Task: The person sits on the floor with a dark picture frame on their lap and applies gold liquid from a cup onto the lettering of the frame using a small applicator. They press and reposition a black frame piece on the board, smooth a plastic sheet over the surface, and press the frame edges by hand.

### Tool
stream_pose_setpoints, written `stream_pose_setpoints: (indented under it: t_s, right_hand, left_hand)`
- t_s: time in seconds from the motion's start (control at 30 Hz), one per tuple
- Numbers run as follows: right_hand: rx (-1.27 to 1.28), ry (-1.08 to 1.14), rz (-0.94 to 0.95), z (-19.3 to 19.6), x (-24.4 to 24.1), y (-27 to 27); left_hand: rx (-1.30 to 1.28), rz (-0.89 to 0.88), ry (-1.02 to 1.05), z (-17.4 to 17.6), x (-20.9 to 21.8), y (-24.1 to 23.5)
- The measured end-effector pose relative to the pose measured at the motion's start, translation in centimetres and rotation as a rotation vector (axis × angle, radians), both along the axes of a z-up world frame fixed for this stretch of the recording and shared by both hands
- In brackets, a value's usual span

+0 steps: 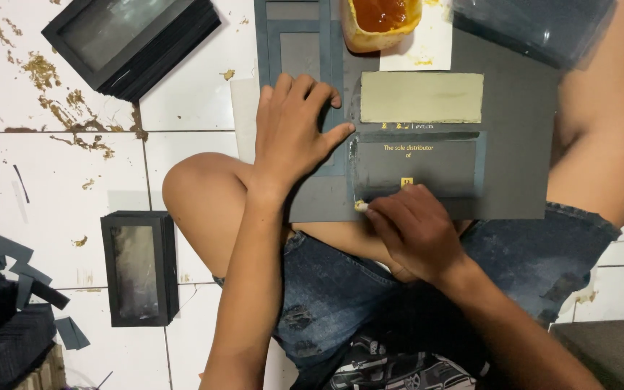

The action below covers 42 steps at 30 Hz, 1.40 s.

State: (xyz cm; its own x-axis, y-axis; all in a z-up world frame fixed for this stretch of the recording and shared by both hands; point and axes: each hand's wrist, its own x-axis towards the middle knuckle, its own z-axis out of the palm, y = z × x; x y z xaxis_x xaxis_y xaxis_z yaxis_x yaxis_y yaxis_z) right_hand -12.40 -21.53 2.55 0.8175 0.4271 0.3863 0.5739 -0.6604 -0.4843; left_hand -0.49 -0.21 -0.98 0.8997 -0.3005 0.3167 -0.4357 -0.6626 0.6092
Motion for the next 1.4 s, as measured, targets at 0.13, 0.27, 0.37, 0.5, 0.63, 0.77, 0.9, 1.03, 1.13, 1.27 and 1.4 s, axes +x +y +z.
stream_pose_setpoints:
  t_s: [0.13, 0.27, 0.37, 0.5, 0.63, 0.77, 0.9, 1.03, 1.13, 1.27, 1.4]
  right_hand:
    - [0.151, 0.197, -0.194, 0.9, -0.7, -2.0]
    - [0.286, 0.322, -0.444, 2.1, 0.8, -3.8]
    - [0.306, 0.297, -0.49, 2.9, 3.5, -4.5]
    - [0.285, 0.157, -0.395, 3.8, 8.4, -4.8]
    - [0.206, 0.038, -0.247, 4.6, 14.6, -3.6]
    - [0.037, -0.046, -0.111, 4.1, 19.1, -1.8]
    - [-0.221, -0.137, -0.061, 1.3, 22.0, -2.1]
    - [-0.208, -0.063, -0.048, 4.4, 21.0, -2.2]
    - [-0.112, -0.065, -0.117, 5.6, 19.4, -3.1]
    - [-0.153, -0.1, -0.107, 4.6, 17.8, -4.1]
    - [-0.171, 0.072, -0.13, 3.9, 15.5, -4.9]
  left_hand:
    - [-0.041, -0.008, 0.015, 0.3, -0.3, 0.4]
    - [-0.08, -0.023, 0.035, 0.6, -0.6, 0.7]
    - [-0.077, -0.021, 0.029, 0.5, -0.4, 0.7]
    - [-0.06, -0.011, 0.016, 0.6, -0.4, 0.5]
    - [-0.066, 0.002, 0.027, 1.1, -0.6, 0.3]
    - [-0.066, 0.072, 0.062, 2.2, -0.8, -0.1]
    - [-0.073, 0.037, 0.09, 0.7, -0.5, 0.2]
    - [-0.068, 0.035, 0.107, 0.9, -0.4, 0.3]
    - [-0.08, 0.037, 0.118, 1.2, -0.6, 0.3]
    - [-0.089, 0.038, 0.107, 1.6, -0.4, 0.3]
    - [-0.115, 0.039, 0.099, 1.9, -0.4, 0.3]
